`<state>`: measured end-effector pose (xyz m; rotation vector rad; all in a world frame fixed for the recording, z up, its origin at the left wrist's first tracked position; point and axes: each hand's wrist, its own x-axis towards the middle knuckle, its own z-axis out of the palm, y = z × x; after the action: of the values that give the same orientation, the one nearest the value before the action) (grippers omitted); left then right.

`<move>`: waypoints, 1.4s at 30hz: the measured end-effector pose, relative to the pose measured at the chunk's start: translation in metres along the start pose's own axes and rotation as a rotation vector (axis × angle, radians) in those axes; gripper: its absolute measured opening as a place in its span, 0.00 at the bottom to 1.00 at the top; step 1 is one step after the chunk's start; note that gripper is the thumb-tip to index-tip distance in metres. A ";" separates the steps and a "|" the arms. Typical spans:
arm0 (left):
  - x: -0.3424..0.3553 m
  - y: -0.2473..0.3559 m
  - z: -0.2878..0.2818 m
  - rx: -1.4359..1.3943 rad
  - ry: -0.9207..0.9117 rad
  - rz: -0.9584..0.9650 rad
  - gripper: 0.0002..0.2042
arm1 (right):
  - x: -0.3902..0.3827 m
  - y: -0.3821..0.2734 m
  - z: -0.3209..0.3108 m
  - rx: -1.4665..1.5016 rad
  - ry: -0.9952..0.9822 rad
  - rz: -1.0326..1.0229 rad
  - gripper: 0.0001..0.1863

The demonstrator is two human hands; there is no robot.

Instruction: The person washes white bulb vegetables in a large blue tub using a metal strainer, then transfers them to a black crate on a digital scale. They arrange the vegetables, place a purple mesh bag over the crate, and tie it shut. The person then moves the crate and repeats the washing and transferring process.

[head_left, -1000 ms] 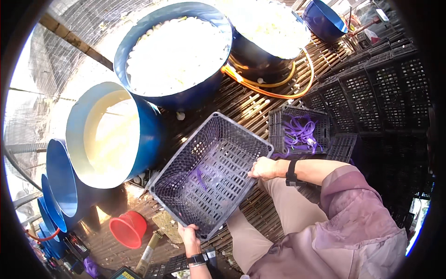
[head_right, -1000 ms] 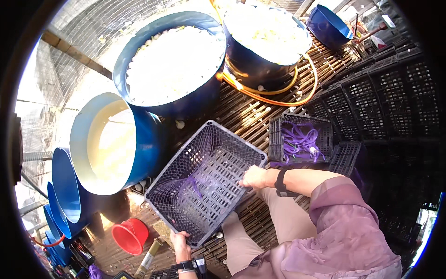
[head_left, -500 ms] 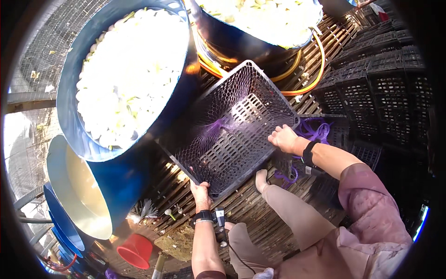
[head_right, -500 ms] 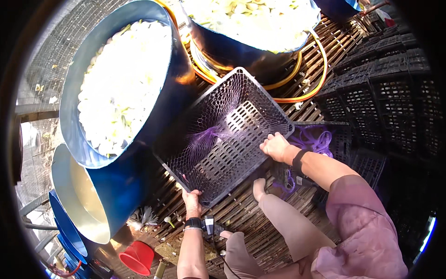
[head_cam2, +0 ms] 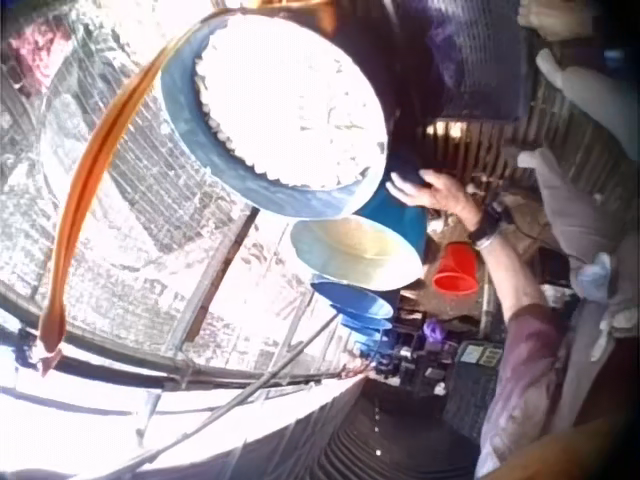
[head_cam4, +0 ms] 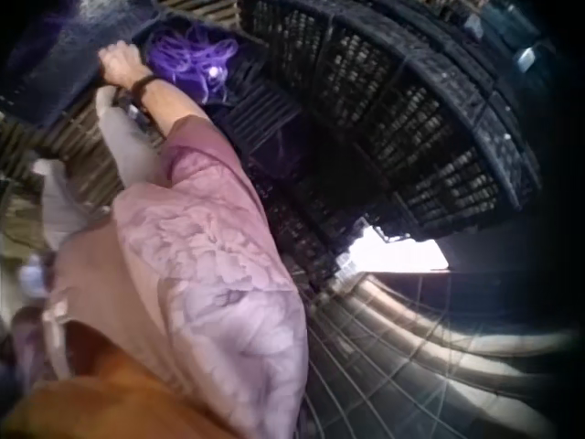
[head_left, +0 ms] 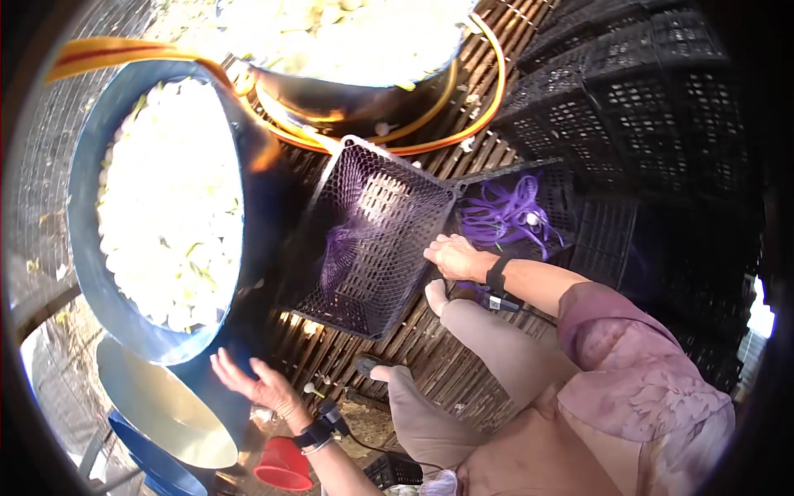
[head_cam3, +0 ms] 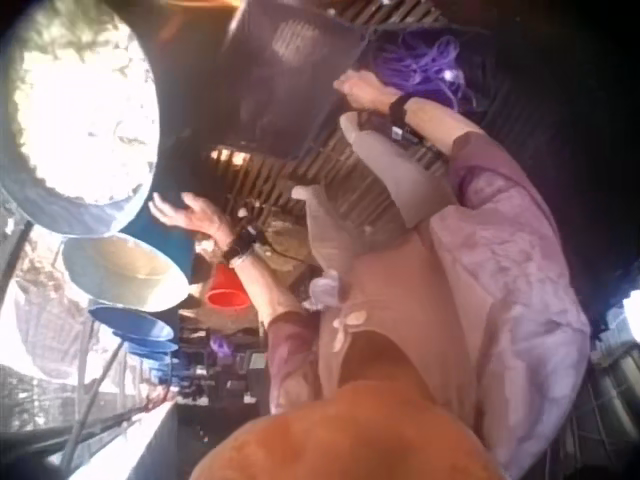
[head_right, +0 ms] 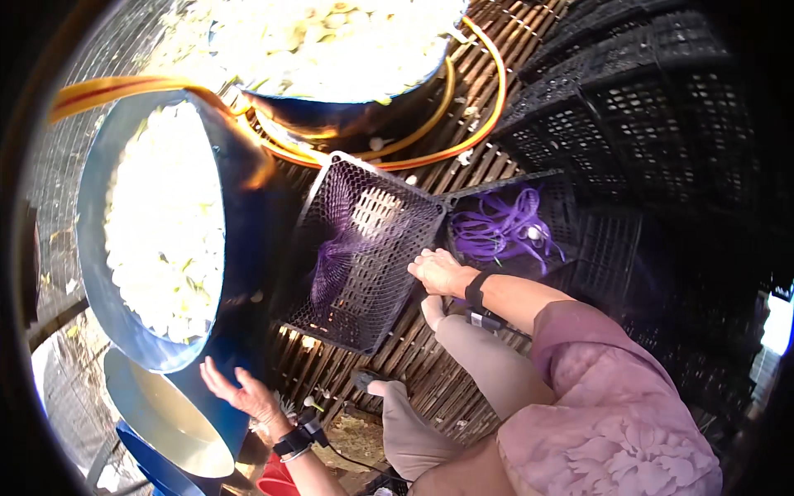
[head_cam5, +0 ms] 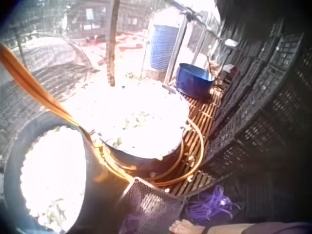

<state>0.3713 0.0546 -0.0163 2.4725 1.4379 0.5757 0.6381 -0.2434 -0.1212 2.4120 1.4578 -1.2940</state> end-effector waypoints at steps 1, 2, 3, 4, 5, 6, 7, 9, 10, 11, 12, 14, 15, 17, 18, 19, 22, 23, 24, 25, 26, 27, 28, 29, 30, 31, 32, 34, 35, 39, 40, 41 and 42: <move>0.022 -0.006 -0.004 -0.009 0.040 0.087 0.26 | -0.009 0.004 0.001 -0.030 -0.006 0.070 0.10; 0.040 -0.018 -0.003 0.000 0.035 0.147 0.23 | -0.016 0.009 0.000 -0.036 -0.011 0.143 0.10; 0.056 -0.027 0.003 -0.023 0.015 0.097 0.20 | -0.019 0.016 0.003 0.079 0.148 0.346 0.13; 0.069 -0.032 0.012 -0.117 -0.009 0.073 0.19 | -0.023 0.022 0.011 0.199 0.302 0.552 0.16; 0.083 -0.036 0.020 -0.232 -0.086 -0.063 0.18 | -0.026 0.030 0.024 0.346 0.397 0.760 0.24; 0.093 -0.038 0.027 -0.342 -0.176 -0.203 0.18 | -0.028 0.036 0.042 0.408 0.320 0.907 0.34; 0.098 -0.034 0.032 -0.246 -0.191 -0.240 0.18 | -0.031 0.038 0.059 0.416 0.220 0.979 0.38; 0.102 -0.091 0.049 -0.416 -0.242 -0.239 0.19 | -0.029 0.042 0.081 0.515 -0.054 1.071 0.48; 0.104 -0.076 0.049 -0.332 -0.274 -0.252 0.19 | -0.033 0.046 0.093 0.488 -0.097 1.060 0.42; 0.109 -0.064 0.047 -0.353 -0.311 -0.270 0.18 | -0.037 0.050 0.110 0.474 -0.021 1.051 0.37; 0.111 -0.059 0.047 -0.369 -0.347 -0.288 0.18 | -0.041 0.054 0.128 0.460 0.053 1.038 0.33; 0.114 -0.082 0.042 -0.145 -0.331 -0.068 0.19 | -0.046 0.048 0.145 0.416 0.129 0.967 0.28; 0.113 -0.086 0.043 -0.087 -0.317 -0.017 0.19 | -0.050 0.047 0.149 0.384 0.169 0.932 0.26; 0.108 -0.085 0.040 -0.013 -0.287 0.025 0.21 | -0.084 0.041 0.164 0.349 0.148 0.873 0.21; 0.105 -0.078 0.041 -0.005 -0.275 0.025 0.22 | -0.106 0.037 0.173 0.351 0.136 0.862 0.20; 0.105 -0.078 0.041 0.020 -0.260 0.031 0.22 | -0.127 0.036 0.179 0.330 0.091 0.859 0.20; 0.099 -0.080 0.041 0.144 -0.261 0.044 0.22 | -0.176 0.041 0.185 0.258 -0.050 0.818 0.19; 0.101 -0.080 0.044 0.189 -0.268 0.061 0.21 | -0.198 0.041 0.192 0.219 -0.066 0.824 0.19; 0.099 -0.079 0.045 0.238 -0.271 0.071 0.21 | -0.213 0.041 0.196 0.176 -0.083 0.821 0.19; 0.099 -0.079 0.043 0.302 -0.273 0.080 0.21 | -0.222 0.038 0.189 0.151 -0.071 0.810 0.20; 0.098 -0.082 0.040 0.370 -0.274 0.084 0.21 | -0.228 0.042 0.192 0.118 -0.057 0.793 0.20; 0.096 -0.085 0.039 0.434 -0.282 0.088 0.21 | -0.241 0.046 0.183 0.083 -0.055 0.769 0.18; 0.096 -0.084 0.040 0.498 -0.287 0.095 0.21 | -0.255 0.049 0.174 0.049 -0.051 0.749 0.17; 0.096 -0.085 0.039 0.574 -0.299 0.105 0.21 | -0.278 0.053 0.178 -0.005 -0.027 0.767 0.15; 0.096 -0.086 0.039 0.646 -0.313 0.112 0.21 | -0.300 0.060 0.181 -0.065 0.000 0.782 0.12; 0.097 -0.086 0.038 0.728 -0.323 0.127 0.21 | -0.315 0.063 0.174 -0.107 -0.072 0.786 0.11; 0.099 -0.086 0.037 0.808 -0.337 0.144 0.21 | -0.329 0.066 0.165 -0.147 -0.148 0.790 0.09; 0.102 -0.084 0.038 0.961 -0.376 0.190 0.21 | -0.365 0.065 0.171 -0.184 -0.303 0.793 0.08; 0.105 -0.083 0.039 1.036 -0.390 0.218 0.21 | -0.377 0.060 0.179 -0.219 -0.360 0.787 0.06; 0.106 -0.074 0.042 1.335 -0.484 0.352 0.21 | -0.395 0.027 0.166 -0.232 -0.278 0.635 0.04; 0.107 -0.068 0.040 1.284 -0.431 0.358 0.21 | -0.395 0.019 0.159 -0.226 -0.179 0.627 0.05; 0.101 -0.060 0.042 1.194 -0.402 0.348 0.22 | -0.406 0.014 0.150 -0.224 -0.082 0.635 0.03; 0.097 -0.052 0.044 1.093 -0.377 0.343 0.22 | -0.414 0.009 0.141 -0.161 -0.027 0.670 0.04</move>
<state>0.3931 0.1647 -0.0544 3.3582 1.3524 -0.8606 0.4686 -0.6035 0.0601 2.4263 0.6066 -0.9923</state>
